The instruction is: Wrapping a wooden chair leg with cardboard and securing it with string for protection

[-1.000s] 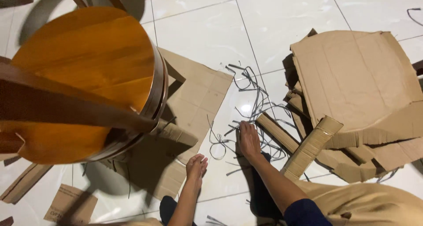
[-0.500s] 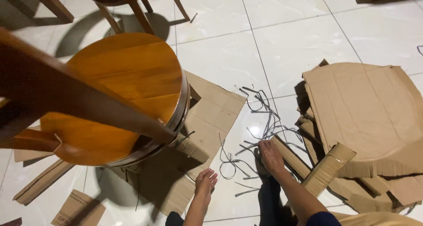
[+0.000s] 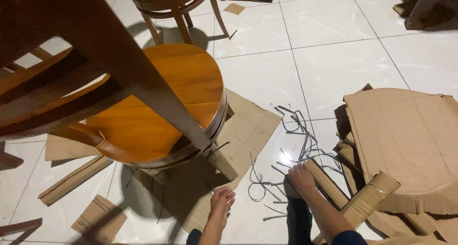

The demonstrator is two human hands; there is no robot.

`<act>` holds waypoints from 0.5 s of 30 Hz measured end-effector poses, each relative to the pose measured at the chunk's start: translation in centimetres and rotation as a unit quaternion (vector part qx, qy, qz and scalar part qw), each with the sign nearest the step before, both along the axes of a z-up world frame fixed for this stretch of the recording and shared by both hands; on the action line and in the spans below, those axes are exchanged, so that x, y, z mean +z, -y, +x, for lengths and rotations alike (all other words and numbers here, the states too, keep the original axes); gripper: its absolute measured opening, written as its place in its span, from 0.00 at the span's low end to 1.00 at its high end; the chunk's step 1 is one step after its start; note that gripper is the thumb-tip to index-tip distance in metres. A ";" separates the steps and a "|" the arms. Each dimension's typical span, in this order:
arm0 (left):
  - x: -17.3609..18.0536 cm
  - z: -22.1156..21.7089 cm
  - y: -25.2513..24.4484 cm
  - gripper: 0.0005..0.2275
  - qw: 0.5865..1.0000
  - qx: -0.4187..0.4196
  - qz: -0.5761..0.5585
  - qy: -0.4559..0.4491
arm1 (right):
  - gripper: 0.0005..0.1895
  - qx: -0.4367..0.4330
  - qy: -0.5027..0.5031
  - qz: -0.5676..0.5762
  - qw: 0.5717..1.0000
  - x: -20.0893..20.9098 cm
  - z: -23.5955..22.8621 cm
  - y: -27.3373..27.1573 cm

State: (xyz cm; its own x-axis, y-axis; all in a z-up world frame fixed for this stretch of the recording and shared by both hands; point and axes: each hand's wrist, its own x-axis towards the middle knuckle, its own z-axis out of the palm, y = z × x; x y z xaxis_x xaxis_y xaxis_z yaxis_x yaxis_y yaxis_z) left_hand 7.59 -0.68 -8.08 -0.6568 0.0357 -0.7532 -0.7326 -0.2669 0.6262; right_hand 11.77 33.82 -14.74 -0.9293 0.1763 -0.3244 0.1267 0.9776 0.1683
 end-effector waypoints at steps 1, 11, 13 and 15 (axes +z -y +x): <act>-0.6 0.1 0.3 0.11 1.000 0.001 0.001 0.001 | 0.08 0.001 0.001 0.001 1.000 -0.6 0.0 -0.1; -1.2 0.8 2.4 0.11 0.999 0.017 0.027 -0.018 | 0.14 0.042 0.021 0.004 0.999 0.2 1.0 -0.5; -2.2 0.9 2.8 0.10 0.999 0.022 0.037 -0.021 | 0.09 0.013 0.021 0.014 1.000 0.6 1.3 -0.6; -3.8 0.7 3.2 0.08 0.998 0.022 0.047 -0.042 | 0.16 0.031 0.037 -0.016 0.999 0.8 1.0 -0.9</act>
